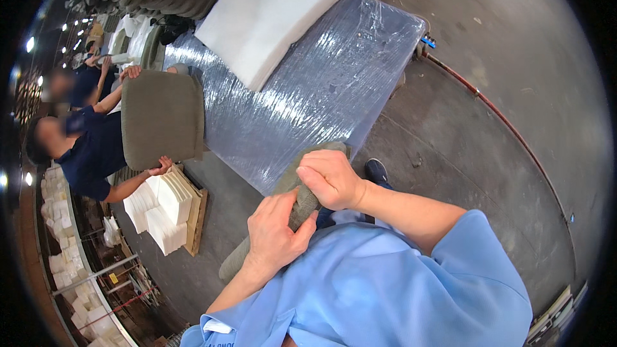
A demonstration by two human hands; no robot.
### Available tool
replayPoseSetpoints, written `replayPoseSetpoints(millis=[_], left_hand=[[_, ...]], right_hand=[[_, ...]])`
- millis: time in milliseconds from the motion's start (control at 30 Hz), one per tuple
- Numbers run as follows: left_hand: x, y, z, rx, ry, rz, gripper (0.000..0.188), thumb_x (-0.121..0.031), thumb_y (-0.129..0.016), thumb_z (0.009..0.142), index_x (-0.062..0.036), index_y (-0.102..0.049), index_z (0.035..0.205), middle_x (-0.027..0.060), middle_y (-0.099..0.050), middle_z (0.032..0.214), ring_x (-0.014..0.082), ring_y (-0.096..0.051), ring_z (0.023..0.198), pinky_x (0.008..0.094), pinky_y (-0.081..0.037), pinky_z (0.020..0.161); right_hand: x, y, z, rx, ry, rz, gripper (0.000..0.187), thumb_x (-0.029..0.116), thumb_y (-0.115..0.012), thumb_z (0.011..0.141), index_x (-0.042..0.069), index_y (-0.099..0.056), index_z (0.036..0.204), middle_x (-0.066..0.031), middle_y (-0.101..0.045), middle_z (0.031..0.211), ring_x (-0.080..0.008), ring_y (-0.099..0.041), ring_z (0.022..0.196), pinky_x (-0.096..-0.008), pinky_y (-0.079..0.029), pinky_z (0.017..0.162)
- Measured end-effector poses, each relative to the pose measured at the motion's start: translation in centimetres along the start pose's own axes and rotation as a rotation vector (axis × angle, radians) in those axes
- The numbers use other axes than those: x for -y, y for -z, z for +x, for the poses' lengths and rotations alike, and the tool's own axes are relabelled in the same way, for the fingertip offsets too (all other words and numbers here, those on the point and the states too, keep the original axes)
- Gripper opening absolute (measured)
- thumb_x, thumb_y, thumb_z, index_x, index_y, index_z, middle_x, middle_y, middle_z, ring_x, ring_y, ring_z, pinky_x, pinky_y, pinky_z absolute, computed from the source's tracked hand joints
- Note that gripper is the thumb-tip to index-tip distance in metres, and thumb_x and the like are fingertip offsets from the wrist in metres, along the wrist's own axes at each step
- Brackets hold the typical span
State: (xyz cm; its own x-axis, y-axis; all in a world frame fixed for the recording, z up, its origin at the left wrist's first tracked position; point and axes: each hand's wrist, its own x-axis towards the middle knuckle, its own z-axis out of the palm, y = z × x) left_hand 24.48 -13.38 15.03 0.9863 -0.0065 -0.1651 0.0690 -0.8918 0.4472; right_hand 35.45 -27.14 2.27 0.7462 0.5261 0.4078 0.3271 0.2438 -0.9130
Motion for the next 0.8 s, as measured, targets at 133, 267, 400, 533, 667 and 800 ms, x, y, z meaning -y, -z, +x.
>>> replayPoseSetpoints(millis=[133,267,400,533,667,800], left_hand=[[0.5,0.0,0.8,-0.054,-0.030,-0.048,0.063,-0.018,-0.084,0.085,0.0018,-0.060,0.140,0.0223,-0.067,0.132,0.0414,-0.065,0.122,0.0473,-0.054,0.100],[0.9,0.3,1.9,0.036,-0.061,-0.134,0.085,-0.014,-0.084,0.084,0.0026,-0.045,0.157,0.0277,-0.052,0.157,0.0445,-0.055,0.143,0.0477,-0.047,0.117],[3.0,2.6,4.0,0.388,0.028,-0.419,0.083,-0.032,-0.072,0.100,0.0028,-0.035,0.165,0.0280,-0.042,0.167,0.0413,-0.042,0.156,0.0480,-0.036,0.126],[5.2,0.7,8.6,0.608,0.138,-0.847,0.090,-0.061,-0.041,0.112,0.0016,-0.018,0.172,0.0276,-0.027,0.175,0.0358,-0.027,0.164,0.0458,-0.022,0.133],[4.9,-2.0,11.9,0.654,0.229,-0.914,0.092,-0.065,-0.025,0.115,0.0050,-0.007,0.172,0.0270,-0.017,0.178,0.0358,-0.018,0.167,0.0459,-0.014,0.135],[5.1,-3.7,11.1,0.561,0.109,-0.926,0.083,-0.051,-0.028,0.117,0.0105,-0.011,0.170,0.0245,-0.020,0.178,0.0348,-0.015,0.167,0.0445,-0.011,0.135]], right_hand=[[-0.6,0.3,0.7,0.025,-0.213,0.187,0.042,0.025,-0.049,0.112,0.000,-0.066,0.082,-0.0131,-0.066,0.080,-0.0286,-0.062,0.074,-0.0408,-0.049,0.074],[-2.9,-1.8,-2.0,-0.347,-0.215,0.375,0.050,0.036,-0.044,0.116,-0.001,-0.074,0.102,-0.0141,-0.075,0.104,-0.0268,-0.070,0.100,-0.0381,-0.052,0.091],[-3.4,-3.0,-3.6,-0.458,-0.136,0.262,0.063,0.053,-0.043,0.114,-0.002,-0.073,0.120,-0.0151,-0.076,0.118,-0.0306,-0.070,0.114,-0.0417,-0.047,0.106],[-2.0,-3.5,-3.1,-0.544,-0.126,0.257,0.081,0.067,-0.040,0.111,-0.005,-0.057,0.146,-0.0217,-0.062,0.144,-0.0348,-0.060,0.132,-0.0459,-0.040,0.117],[-1.3,-4.5,-2.7,-0.652,-0.046,0.249,0.095,0.074,-0.038,0.108,-0.008,-0.044,0.155,-0.0258,-0.050,0.157,-0.0369,-0.048,0.146,-0.0485,-0.034,0.123],[-0.2,-4.8,-2.0,-0.724,-0.109,0.180,0.098,0.075,-0.036,0.108,-0.009,-0.041,0.158,-0.0274,-0.051,0.157,-0.0391,-0.049,0.145,-0.0502,-0.032,0.125]])
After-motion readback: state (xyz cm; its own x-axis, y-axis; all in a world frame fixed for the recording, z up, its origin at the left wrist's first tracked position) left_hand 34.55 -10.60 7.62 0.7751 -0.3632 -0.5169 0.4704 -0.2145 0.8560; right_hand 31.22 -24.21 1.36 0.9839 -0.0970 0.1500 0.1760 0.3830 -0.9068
